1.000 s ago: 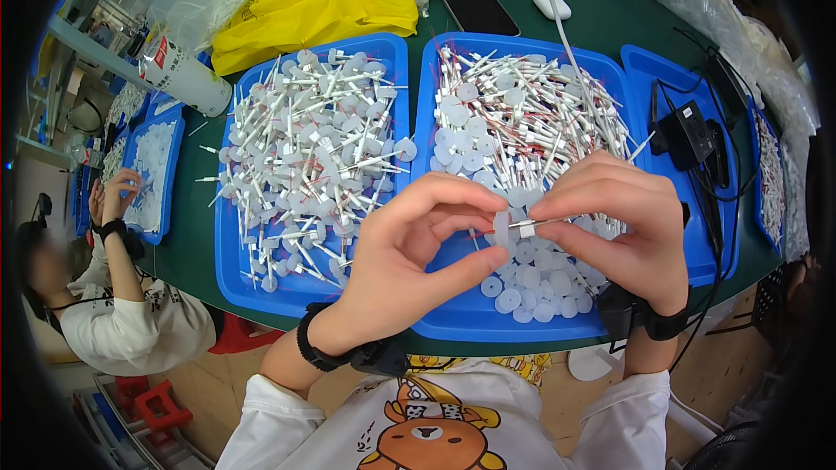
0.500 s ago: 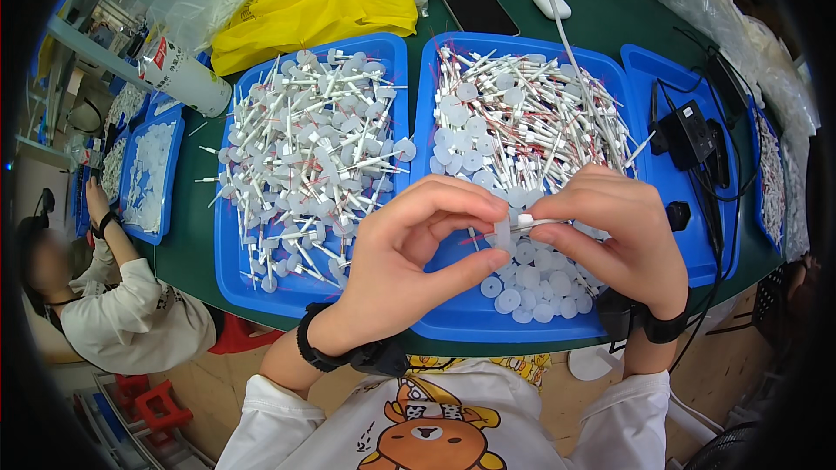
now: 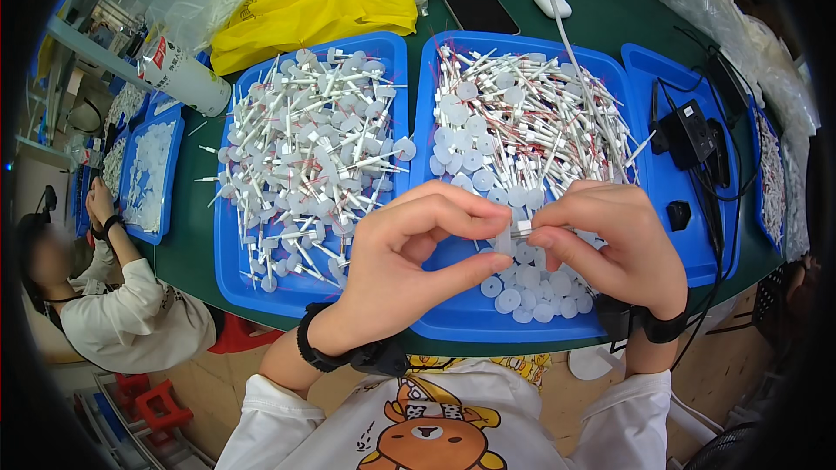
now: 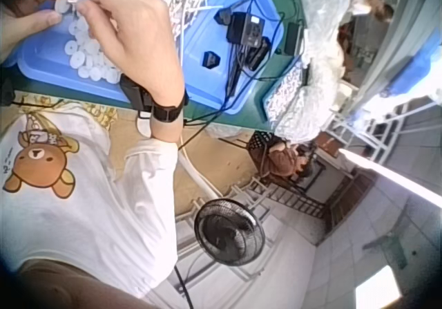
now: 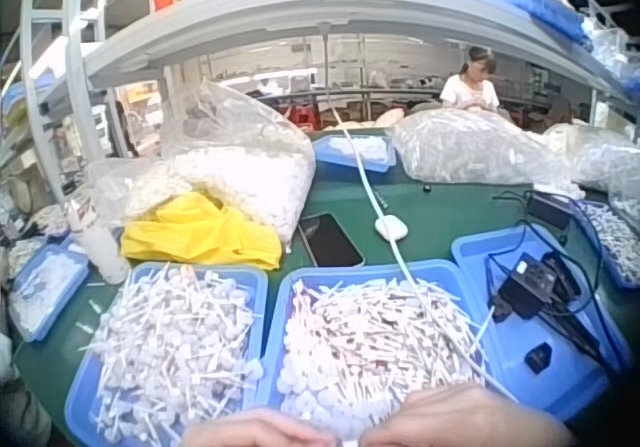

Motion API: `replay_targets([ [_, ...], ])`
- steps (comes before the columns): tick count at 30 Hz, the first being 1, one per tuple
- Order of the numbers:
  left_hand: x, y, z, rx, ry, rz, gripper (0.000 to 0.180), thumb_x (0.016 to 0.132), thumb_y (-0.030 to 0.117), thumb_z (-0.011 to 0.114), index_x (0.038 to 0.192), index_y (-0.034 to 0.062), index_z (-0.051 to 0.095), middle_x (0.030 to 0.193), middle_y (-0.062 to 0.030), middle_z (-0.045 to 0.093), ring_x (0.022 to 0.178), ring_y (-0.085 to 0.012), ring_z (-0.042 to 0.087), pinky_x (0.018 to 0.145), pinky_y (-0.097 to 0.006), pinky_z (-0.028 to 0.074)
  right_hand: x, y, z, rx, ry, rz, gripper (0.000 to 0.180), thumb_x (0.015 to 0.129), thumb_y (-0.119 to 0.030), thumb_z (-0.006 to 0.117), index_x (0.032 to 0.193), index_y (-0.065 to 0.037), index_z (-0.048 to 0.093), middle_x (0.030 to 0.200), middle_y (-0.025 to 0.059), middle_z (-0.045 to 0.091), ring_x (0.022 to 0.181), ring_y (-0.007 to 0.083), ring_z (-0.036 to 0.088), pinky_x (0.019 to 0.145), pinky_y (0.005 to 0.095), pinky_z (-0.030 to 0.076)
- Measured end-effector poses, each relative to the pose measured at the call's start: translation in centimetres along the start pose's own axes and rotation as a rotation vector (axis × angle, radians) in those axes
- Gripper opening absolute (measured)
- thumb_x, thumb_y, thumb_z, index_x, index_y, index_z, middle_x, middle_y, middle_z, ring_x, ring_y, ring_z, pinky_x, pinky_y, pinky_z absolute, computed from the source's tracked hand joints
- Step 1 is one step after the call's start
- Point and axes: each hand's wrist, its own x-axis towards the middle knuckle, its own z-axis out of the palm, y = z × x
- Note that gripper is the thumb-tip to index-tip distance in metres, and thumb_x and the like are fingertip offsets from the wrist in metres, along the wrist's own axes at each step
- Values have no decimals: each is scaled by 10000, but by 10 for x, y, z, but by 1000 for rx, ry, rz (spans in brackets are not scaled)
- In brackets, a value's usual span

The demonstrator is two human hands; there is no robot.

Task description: The person repeatedly picks small white circular discs and thin white sticks from blue trays and inserts the sticks into the discs by hand. The assembled units are placed back into the tray. The process continues throughout the clip.

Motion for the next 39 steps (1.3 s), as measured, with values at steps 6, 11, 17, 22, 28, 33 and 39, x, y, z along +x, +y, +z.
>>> replay_targets([
  [6,1,3,2,97,17,20,222,741,-126,754,930,-23,699,1077,-133,657,1018,-192,654,893,-299,533,0,-1,-1,56,-31,51,57,871,-97,665,861,-46,688,634,63,643,593,227,628,546,324,466],
  [11,1,3,0,175,7,71,248,682,-136,788,878,-16,694,1022,-131,661,996,-241,672,892,-358,551,1,-2,-2,151,-88,124,113,913,-106,629,847,-27,675,618,70,643,545,184,645,502,285,469],
  [17,3,1,-1,291,4,136,196,708,-50,802,878,13,729,984,-111,714,946,-218,693,815,-310,560,2,-5,-3,231,-147,205,173,944,-116,592,827,-11,664,605,73,642,529,148,661,483,257,477],
  [22,2,1,-1,293,0,117,189,715,-42,797,886,10,733,991,-119,724,945,-216,698,809,-310,561,3,-6,-5,257,-170,239,198,954,-127,579,815,-12,661,588,69,633,529,146,660,483,257,476],
  [28,3,2,-3,296,-47,86,258,665,-129,799,887,-29,714,951,-147,704,964,-271,697,876,-398,570,3,-6,-5,252,-208,251,194,959,-120,564,830,-8,657,569,61,617,531,152,655,494,269,474],
  [33,1,2,-3,293,-45,57,254,674,-128,793,897,-35,715,955,-153,706,960,-278,700,867,-394,576,4,-5,-3,238,-215,230,184,958,-118,557,846,-11,656,568,63,616,525,174,648,506,284,476],
  [39,1,4,-2,321,-65,-31,220,700,-128,776,881,-27,701,985,-139,684,985,-250,683,885,-356,561,3,0,0,179,-197,187,150,940,-58,568,835,-12,664,602,39,644,537,127,650,510,248,476],
])
